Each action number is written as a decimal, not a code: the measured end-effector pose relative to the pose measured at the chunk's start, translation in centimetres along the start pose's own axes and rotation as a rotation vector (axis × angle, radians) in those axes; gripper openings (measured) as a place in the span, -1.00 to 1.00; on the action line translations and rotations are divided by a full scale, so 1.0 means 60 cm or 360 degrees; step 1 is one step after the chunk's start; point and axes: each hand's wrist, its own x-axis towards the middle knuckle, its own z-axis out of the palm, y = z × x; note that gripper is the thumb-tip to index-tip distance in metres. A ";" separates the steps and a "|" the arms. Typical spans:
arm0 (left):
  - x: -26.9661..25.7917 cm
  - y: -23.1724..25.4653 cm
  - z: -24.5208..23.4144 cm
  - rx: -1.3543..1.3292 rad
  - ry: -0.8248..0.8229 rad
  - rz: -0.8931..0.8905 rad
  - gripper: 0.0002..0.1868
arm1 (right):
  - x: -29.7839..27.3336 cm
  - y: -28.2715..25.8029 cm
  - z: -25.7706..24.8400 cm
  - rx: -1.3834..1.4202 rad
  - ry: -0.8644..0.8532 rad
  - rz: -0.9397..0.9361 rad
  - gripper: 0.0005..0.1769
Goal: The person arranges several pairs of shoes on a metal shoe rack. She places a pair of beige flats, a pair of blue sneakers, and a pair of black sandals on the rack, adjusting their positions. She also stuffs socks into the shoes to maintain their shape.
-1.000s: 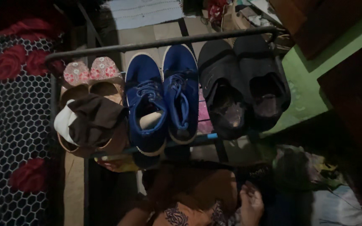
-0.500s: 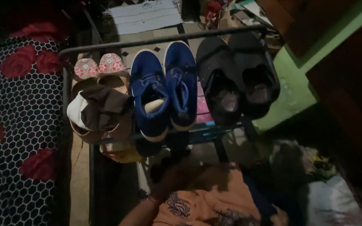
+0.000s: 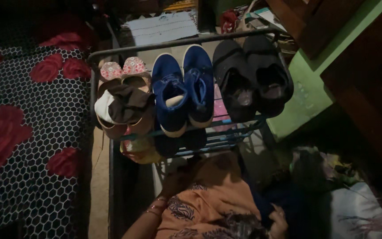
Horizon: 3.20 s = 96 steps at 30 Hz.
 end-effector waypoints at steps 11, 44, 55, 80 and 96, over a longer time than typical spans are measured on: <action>-0.053 0.015 0.014 -0.0111 -0.0229 -0.0198 -0.75 | -0.113 0.012 -0.004 0.0183 -0.0137 -0.0089 -0.43; -0.001 0.006 0.022 -0.1406 -0.0284 -0.0680 -0.65 | -0.220 0.070 0.057 0.0145 -0.0036 -0.0295 -0.67; -0.066 0.006 -0.018 -0.2625 -0.0969 -0.1519 -0.65 | -0.039 -0.055 0.052 0.0128 -0.0187 0.0722 -0.49; -0.014 0.295 -0.216 -0.0853 0.0080 -0.0535 -0.81 | 0.258 -0.262 -0.043 -0.0290 0.1033 -0.0588 -0.69; 0.471 0.222 -0.580 -0.0986 0.0520 0.0516 -0.81 | 0.591 -0.689 0.490 0.0254 -0.0770 -0.0536 -0.69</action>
